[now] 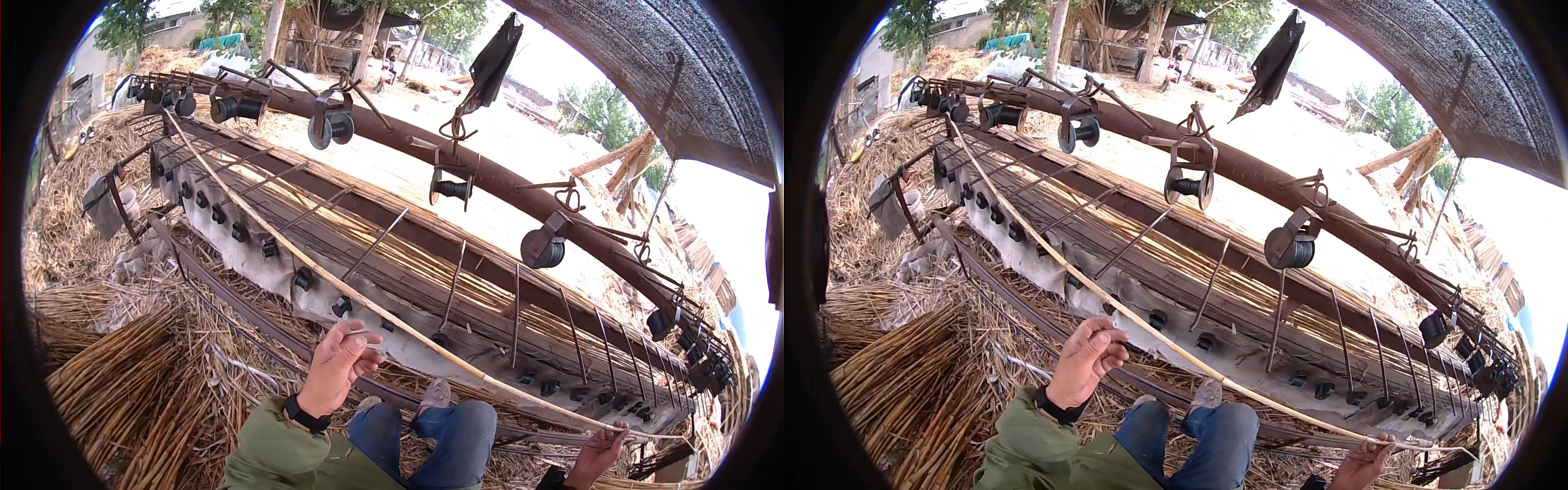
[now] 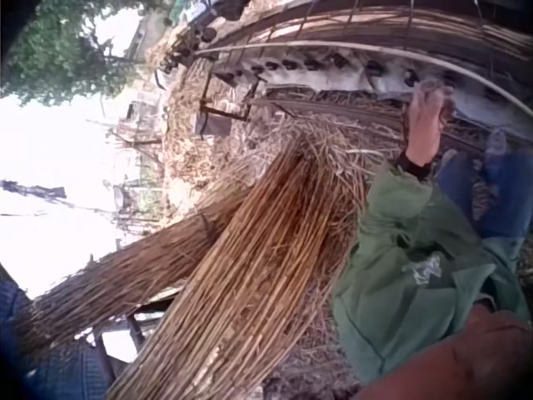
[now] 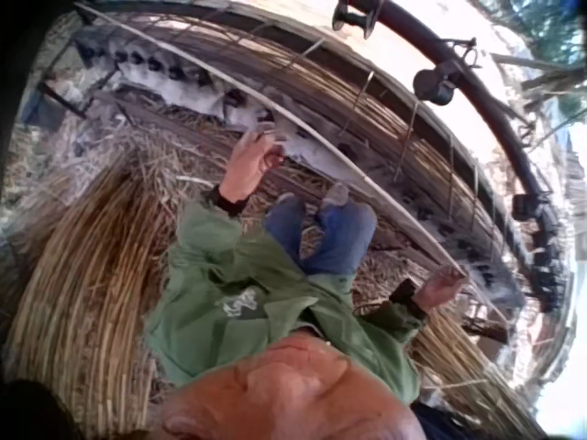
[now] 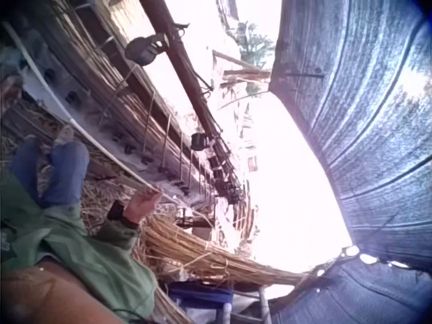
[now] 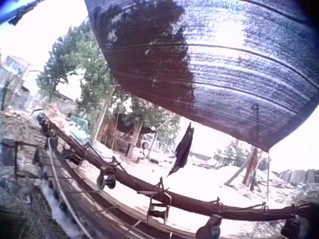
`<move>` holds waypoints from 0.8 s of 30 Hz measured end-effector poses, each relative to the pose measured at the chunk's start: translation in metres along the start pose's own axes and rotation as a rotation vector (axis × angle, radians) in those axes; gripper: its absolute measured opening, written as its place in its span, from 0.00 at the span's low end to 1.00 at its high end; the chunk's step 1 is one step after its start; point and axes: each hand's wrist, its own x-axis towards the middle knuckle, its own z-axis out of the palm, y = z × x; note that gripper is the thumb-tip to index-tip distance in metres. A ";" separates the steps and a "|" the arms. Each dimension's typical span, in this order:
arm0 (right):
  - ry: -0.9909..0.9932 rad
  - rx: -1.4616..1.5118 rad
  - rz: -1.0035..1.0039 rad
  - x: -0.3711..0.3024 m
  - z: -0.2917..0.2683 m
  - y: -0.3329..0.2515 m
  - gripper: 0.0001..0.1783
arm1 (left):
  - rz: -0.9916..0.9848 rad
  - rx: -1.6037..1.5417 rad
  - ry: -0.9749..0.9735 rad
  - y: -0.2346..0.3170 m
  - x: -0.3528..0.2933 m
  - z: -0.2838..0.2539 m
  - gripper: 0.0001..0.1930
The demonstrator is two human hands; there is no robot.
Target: The recorder is weaving or assembling reed stalks into a mat using a large circular machine with tension weights.
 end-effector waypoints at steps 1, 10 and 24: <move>-0.099 0.019 0.008 0.005 -0.001 0.000 0.10 | -0.047 0.011 -0.002 -0.002 -0.009 -0.015 0.13; 0.246 -0.118 -0.010 0.017 -0.006 -0.002 0.10 | -0.346 0.081 0.413 -0.095 -0.053 -0.136 0.07; 0.201 -0.283 0.614 0.234 0.012 0.130 0.11 | -0.468 0.325 0.247 -0.053 -0.068 -0.124 0.16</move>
